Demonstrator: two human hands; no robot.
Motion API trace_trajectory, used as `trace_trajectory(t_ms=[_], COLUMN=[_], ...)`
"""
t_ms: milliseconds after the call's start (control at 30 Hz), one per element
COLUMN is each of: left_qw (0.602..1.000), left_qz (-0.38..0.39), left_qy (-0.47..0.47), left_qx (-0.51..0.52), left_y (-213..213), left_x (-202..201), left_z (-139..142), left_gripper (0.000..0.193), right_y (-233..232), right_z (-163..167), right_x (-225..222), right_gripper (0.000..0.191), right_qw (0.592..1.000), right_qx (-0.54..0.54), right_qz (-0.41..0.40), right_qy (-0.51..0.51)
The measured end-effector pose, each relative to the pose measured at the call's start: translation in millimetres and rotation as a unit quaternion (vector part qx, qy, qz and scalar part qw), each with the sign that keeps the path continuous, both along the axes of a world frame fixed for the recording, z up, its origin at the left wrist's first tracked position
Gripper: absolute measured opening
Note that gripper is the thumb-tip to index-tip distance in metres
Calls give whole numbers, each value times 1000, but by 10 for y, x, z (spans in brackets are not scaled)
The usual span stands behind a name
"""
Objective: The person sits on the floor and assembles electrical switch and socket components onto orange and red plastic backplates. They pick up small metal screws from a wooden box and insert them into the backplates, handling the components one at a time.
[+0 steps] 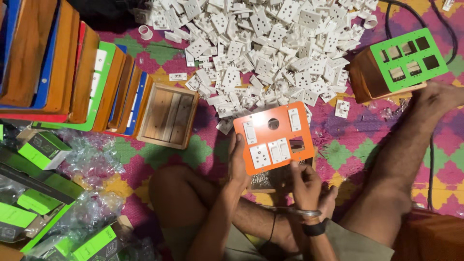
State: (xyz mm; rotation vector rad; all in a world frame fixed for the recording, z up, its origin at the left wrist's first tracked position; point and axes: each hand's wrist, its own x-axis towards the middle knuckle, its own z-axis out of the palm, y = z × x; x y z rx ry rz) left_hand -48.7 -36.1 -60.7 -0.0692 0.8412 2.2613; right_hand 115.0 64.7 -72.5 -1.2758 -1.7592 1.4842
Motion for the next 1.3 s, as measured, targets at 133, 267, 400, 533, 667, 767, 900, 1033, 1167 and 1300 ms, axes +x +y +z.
trace_trajectory(t_ms=[133,267,400,533,667,767,900,1033,1167,1300], left_qw=[1000,1000,1000,999,998,999,998,998,997,995], left_qz=[7,-5,-7,-10,-9,-9,-10,-3,-15,-19], left_qy=[4,7,2,16,11,21,28,31,49,63], left_qx=[-18,-15,-20,-47,-54,-43,-51,-56,-66,-81], left_y=[-24,-4,-10,-52,-44,-21,-4,-10,-18,-13], left_x=[-58,-54,-28,-39,-44,-22,20,38,57,87], left_z=[-5,-12,-2,6,5,5,4,-3,-14,-16], left_gripper=[51,52,51,54,55,55,53,51,49,49], right_y=[98,77,51,100,106,36,-59,-63,-46,-79], right_z=[174,139,12,2,70,131,127,119,122,133], right_x=[206,172,153,179,209,171,49,3,-2,-69], right_gripper=[17,20,13,13,9,8,10,23,24,22], right_qw=[845,822,854,910,992,990,980,970,974,979], right_qx=[328,293,301,333,89,-69,-137,-195,-184,-172], right_qz=[155,248,227,140,89,99,113,91,74,59], right_qy=[-392,-420,-357,-202,2,67,90,115,106,92])
